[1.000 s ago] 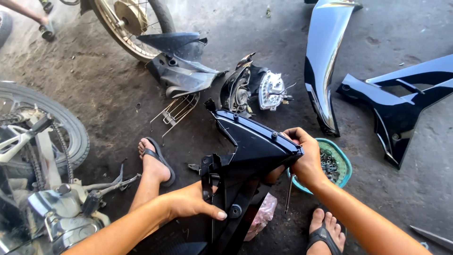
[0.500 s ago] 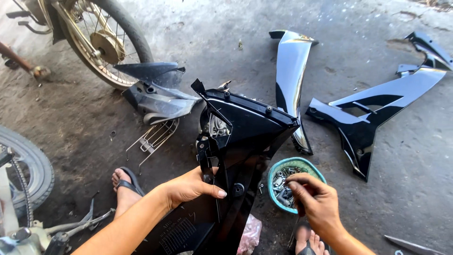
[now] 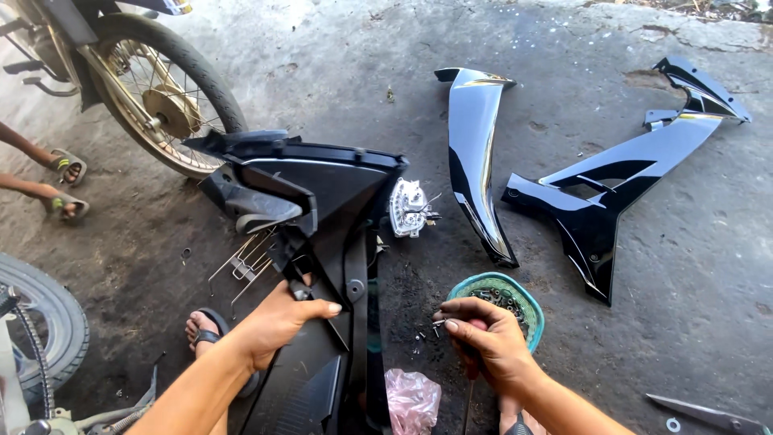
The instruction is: The person kneels on a concrete apron and disassembles black motorcycle fairing panels, using a screwdriver to remove screws and pulling fasteners from a basket. They lift and reposition the large front fairing, then work on a headlight assembly, unplugging its wiring connectors by hand.
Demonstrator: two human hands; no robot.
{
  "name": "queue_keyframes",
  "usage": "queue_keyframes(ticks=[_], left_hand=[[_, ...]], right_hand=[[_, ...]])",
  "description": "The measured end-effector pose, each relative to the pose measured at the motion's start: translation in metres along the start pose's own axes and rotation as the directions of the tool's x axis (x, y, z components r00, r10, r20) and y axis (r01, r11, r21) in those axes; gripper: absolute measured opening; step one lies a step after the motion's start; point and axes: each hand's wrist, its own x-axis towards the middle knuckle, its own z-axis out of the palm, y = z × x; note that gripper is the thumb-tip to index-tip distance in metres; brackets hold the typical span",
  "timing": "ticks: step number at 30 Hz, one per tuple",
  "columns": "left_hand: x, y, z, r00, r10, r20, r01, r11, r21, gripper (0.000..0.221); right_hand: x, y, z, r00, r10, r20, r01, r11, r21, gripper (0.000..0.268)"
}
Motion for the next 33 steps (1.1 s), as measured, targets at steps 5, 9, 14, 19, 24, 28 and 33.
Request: queue_keyframes(ticks=[5, 9, 14, 19, 24, 28, 33], left_hand=[[-0.017, -0.032, -0.006, 0.998, 0.047, -0.043, -0.057, 0.963, -0.262, 0.033], [-0.033, -0.067, -0.014, 0.983, 0.019, -0.18, -0.071, 0.956, -0.286, 0.03], [-0.022, -0.127, -0.047, 0.965, 0.041, -0.261, -0.056, 0.997, -0.051, 0.028], [0.004, -0.163, -0.075, 0.953, 0.032, -0.301, -0.03, 0.999, 0.011, 0.027], [0.012, -0.174, -0.068, 0.938, 0.105, -0.33, -0.135, 0.988, -0.07, 0.039], [-0.006, -0.13, -0.047, 0.951, 0.035, -0.306, -0.087, 0.983, -0.16, 0.042], [-0.009, -0.124, -0.041, 0.989, -0.067, -0.132, 0.011, 0.923, -0.385, 0.039]], right_hand=[[0.016, 0.012, -0.018, 0.998, -0.055, -0.026, 0.05, 0.988, -0.148, 0.025], [0.04, 0.035, -0.037, 0.988, -0.106, -0.112, 0.064, 0.943, -0.328, 0.022], [0.066, 0.123, -0.072, 0.972, -0.095, -0.215, -0.004, 0.908, -0.419, 0.021], [0.064, 0.18, -0.075, 0.976, -0.122, -0.182, -0.049, 0.69, -0.722, 0.019], [0.069, 0.194, -0.054, 0.958, -0.227, 0.176, 0.269, 0.491, -0.829, 0.014], [0.085, 0.198, -0.055, 0.861, -0.359, 0.36, 0.459, 0.247, -0.853, 0.013], [0.097, 0.187, -0.064, 0.778, -0.407, 0.478, 0.562, 0.112, -0.82, 0.019]])
